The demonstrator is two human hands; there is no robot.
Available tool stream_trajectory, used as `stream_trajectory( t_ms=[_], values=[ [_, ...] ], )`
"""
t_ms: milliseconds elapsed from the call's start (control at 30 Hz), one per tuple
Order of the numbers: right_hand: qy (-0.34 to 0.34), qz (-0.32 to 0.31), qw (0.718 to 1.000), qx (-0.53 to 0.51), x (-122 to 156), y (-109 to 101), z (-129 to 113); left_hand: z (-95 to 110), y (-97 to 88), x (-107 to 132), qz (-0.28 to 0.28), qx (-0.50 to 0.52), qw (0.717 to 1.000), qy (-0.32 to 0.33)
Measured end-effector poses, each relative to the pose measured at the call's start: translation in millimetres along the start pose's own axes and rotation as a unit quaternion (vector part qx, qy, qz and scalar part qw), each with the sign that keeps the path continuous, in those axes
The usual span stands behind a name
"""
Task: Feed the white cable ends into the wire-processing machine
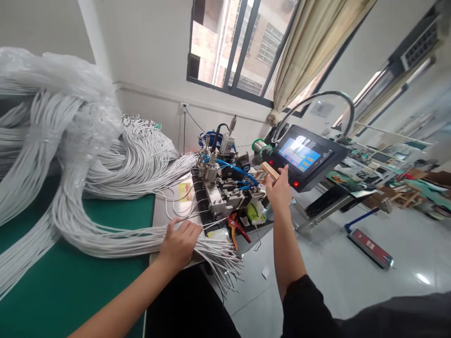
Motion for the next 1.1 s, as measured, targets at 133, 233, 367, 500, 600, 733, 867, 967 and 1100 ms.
stream_trajectory(
  t_ms=[133,233,367,500,600,733,867,967,1100],
  values=[
    [0.037,-0.030,0.994,0.096,-45.4,-2.3,19.4,-1.2,0.7,1.8,0.010,0.016,1.000,-0.012],
    [0.067,-0.047,0.988,0.128,-63.1,-0.9,35.6,-0.9,-1.4,2.2,0.021,0.028,0.999,-0.016],
    [0.111,-0.079,0.979,0.152,-73.6,2.8,53.8,-1.9,-2.3,3.0,0.021,0.027,0.999,-0.020],
    [0.083,-0.076,0.979,0.167,-79.9,2.6,48.7,-2.9,-1.2,3.9,0.021,0.028,0.999,-0.017],
    [0.052,-0.073,0.981,0.172,-82.3,1.9,44.1,-2.9,-2.7,4.1,0.035,0.031,0.999,-0.010],
    [0.069,-0.079,0.979,0.176,-85.6,-0.5,50.8,-1.3,-5.5,4.1,0.044,0.040,0.998,0.003],
    [0.074,-0.075,0.981,0.162,-91.7,-0.3,48.4,-0.1,-7.9,3.9,0.046,0.038,0.998,0.008],
    [0.038,-0.069,0.984,0.157,-97.1,3.7,39.3,0.1,-7.9,3.8,0.047,0.041,0.998,0.009],
    [0.046,-0.095,0.982,0.158,-107.0,11.7,41.3,-1.6,-6.3,4.4,0.050,0.042,0.998,-0.002]
  ],
)
Point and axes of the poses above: each hand's wrist, its own x-axis away from the middle knuckle, its own y-axis out of the palm, z = x × y, the point moved 10 cm from there along -x, towards the middle knuckle
